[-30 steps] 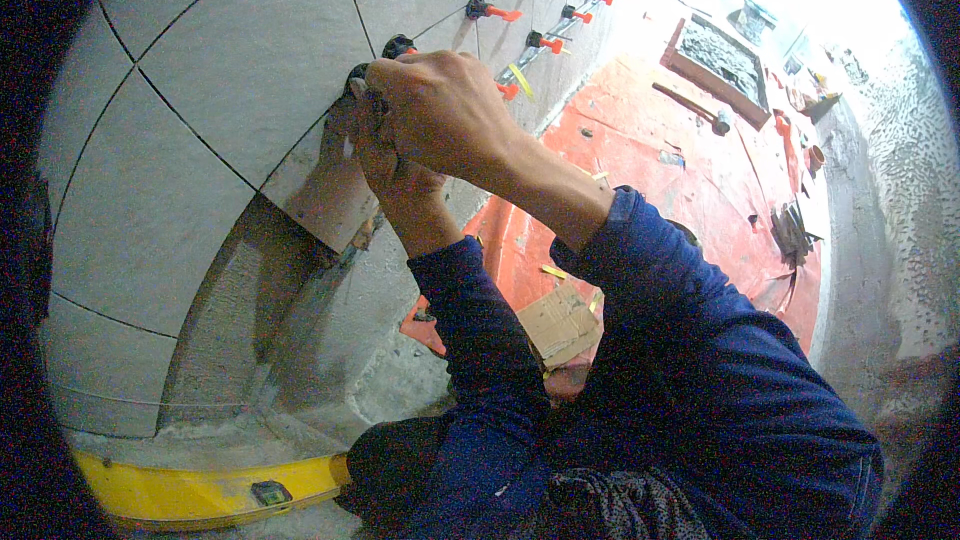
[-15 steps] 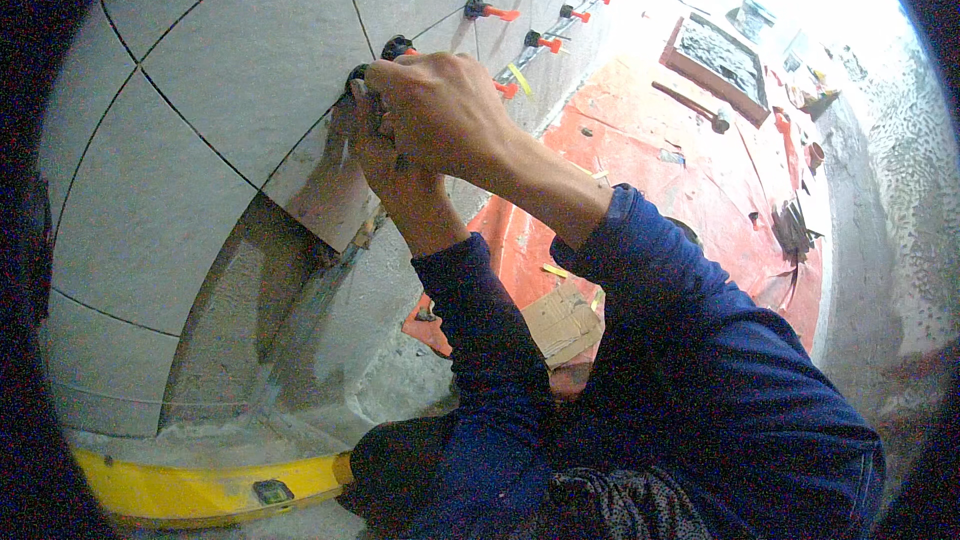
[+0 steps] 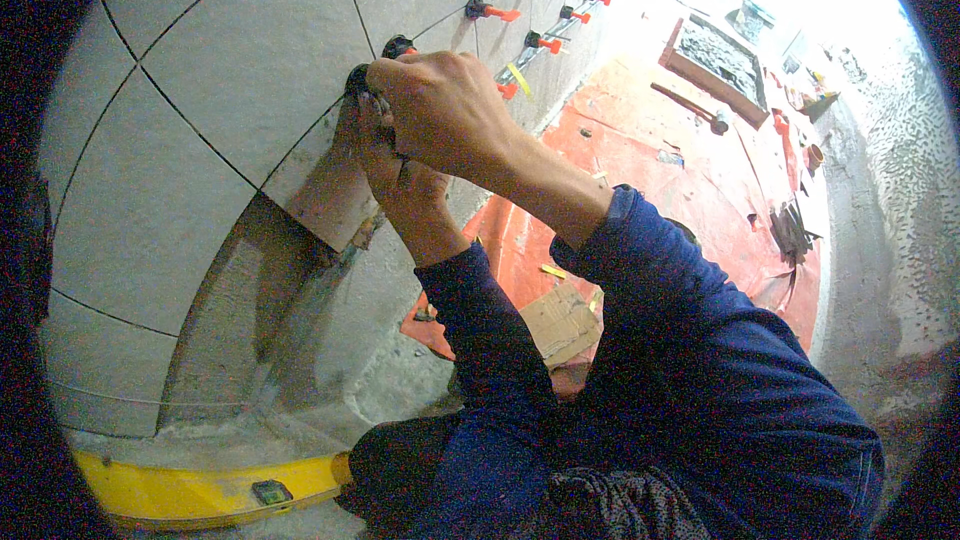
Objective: The person installs wall tiles by placing them on adhesive and securing them with tile leveling clips and wedges. They repeatedly insert and tighten the clips to maintain even spacing and alignment across the tiled surface.
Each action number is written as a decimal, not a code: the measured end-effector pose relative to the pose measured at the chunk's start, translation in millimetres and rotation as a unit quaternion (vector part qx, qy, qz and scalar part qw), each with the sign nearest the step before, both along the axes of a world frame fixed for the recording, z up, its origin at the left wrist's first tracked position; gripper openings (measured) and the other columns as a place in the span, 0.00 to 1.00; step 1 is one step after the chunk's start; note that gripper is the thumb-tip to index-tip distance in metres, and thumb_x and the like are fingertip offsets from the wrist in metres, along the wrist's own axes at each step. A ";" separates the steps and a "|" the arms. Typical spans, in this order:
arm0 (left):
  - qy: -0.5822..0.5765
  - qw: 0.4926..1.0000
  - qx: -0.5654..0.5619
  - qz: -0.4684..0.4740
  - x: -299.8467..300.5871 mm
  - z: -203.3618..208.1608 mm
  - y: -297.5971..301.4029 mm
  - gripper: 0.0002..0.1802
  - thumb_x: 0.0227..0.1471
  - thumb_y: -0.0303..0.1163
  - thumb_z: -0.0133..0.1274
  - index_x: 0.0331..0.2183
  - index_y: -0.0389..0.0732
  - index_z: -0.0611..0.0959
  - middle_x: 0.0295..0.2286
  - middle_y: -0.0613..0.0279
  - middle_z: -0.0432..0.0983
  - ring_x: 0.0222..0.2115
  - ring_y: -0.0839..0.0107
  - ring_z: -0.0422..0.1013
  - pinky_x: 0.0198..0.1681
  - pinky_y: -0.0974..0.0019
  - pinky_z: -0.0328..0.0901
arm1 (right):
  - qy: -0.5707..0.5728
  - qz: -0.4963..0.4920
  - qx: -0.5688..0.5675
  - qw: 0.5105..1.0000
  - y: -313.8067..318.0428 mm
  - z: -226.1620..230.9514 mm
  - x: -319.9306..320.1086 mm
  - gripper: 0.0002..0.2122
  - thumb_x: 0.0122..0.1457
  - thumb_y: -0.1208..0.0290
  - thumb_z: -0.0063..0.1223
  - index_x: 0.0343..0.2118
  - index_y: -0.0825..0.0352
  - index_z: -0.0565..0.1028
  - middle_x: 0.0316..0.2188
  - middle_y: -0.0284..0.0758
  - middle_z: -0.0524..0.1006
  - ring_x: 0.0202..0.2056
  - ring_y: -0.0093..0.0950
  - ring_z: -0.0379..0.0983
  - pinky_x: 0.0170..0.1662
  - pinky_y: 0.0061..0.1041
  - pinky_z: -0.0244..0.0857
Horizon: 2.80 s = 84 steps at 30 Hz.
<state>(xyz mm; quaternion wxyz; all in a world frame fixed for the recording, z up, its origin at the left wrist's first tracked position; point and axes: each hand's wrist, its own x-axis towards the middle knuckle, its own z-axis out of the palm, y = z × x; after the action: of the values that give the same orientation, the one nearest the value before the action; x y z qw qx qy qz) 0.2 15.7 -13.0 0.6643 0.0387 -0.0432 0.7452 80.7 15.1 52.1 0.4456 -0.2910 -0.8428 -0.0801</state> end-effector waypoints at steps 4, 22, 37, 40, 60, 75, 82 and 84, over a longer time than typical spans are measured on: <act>0.019 1.000 0.016 -0.007 -1.9 6.7 0.5 0.25 0.58 0.48 0.46 0.51 0.42 0.72 0.48 0.53 0.70 0.50 0.61 0.67 0.54 0.54 0.61 | 0.004 0.003 0.000 1.000 -0.7 -0.4 0.4 0.02 0.50 0.76 0.53 0.27 0.67 0.73 0.19 0.42 0.73 0.20 0.40 0.73 0.22 0.33 0.65; -0.001 0.997 -0.025 0.066 18.3 -1.4 -1.3 0.17 0.60 0.45 0.47 0.44 0.45 0.76 0.12 0.75 0.62 0.11 0.87 0.57 0.16 0.80 0.61 | 0.003 0.010 -0.029 1.000 -2.4 4.8 0.8 0.03 0.49 0.77 0.53 0.28 0.68 0.74 0.19 0.43 0.73 0.21 0.40 0.74 0.24 0.33 0.66; -0.049 0.989 0.118 -0.070 -4.2 -40.1 34.3 0.13 0.56 0.43 0.50 0.35 0.44 0.77 0.27 0.63 0.75 0.22 0.78 0.69 0.31 0.72 0.69 | -0.003 -0.011 -0.015 1.000 -2.5 2.7 0.7 0.05 0.48 0.77 0.52 0.29 0.66 0.74 0.20 0.43 0.73 0.22 0.43 0.73 0.24 0.34 0.67; -0.039 0.995 0.080 -0.053 -5.4 -23.2 21.8 0.11 0.55 0.42 0.53 0.31 0.44 0.79 0.28 0.61 0.77 0.25 0.75 0.72 0.34 0.69 0.71 | 0.000 -0.006 0.003 1.000 -1.4 0.4 0.7 0.04 0.47 0.76 0.53 0.28 0.66 0.74 0.20 0.42 0.74 0.21 0.41 0.74 0.24 0.34 0.67; 0.040 0.999 0.016 0.013 5.8 13.3 -4.7 0.27 0.54 0.49 0.51 0.49 0.40 0.72 0.46 0.53 0.71 0.46 0.60 0.69 0.50 0.54 0.65 | -0.027 -0.035 -0.008 0.999 -2.9 2.7 2.6 0.10 0.43 0.73 0.59 0.31 0.65 0.74 0.19 0.40 0.75 0.21 0.38 0.75 0.23 0.33 0.67; -0.014 0.999 -0.040 -0.021 1.2 10.9 -4.0 0.16 0.54 0.46 0.56 0.22 0.49 0.74 0.11 0.77 0.63 0.09 0.86 0.53 0.13 0.82 0.51 | 0.023 -0.020 -0.090 0.995 5.2 -4.0 9.2 0.09 0.49 0.67 0.53 0.26 0.67 0.70 0.16 0.45 0.72 0.20 0.46 0.73 0.24 0.42 0.66; 0.005 0.999 -0.052 -0.013 2.4 16.6 -2.8 0.22 0.53 0.48 0.56 0.14 0.52 0.70 0.09 0.77 0.61 0.09 0.85 0.53 0.14 0.81 0.54 | 0.007 -0.014 -0.042 0.999 4.2 -3.3 9.0 0.10 0.45 0.67 0.56 0.24 0.67 0.69 0.15 0.44 0.72 0.20 0.45 0.74 0.22 0.39 0.67; 0.002 0.998 -0.064 -0.006 2.5 14.3 -0.9 0.23 0.53 0.48 0.56 0.13 0.53 0.69 0.08 0.77 0.61 0.08 0.85 0.53 0.14 0.81 0.53 | -0.003 -0.016 -0.037 0.999 3.4 -2.8 9.1 0.10 0.44 0.67 0.57 0.24 0.66 0.69 0.16 0.44 0.72 0.20 0.45 0.74 0.22 0.39 0.67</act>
<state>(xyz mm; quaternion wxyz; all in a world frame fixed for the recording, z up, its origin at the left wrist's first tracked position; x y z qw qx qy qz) 2.6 14.9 1.3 0.6700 -0.0028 0.0061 0.7423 89.8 18.5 49.3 0.4307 -0.3207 -0.8416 -0.0573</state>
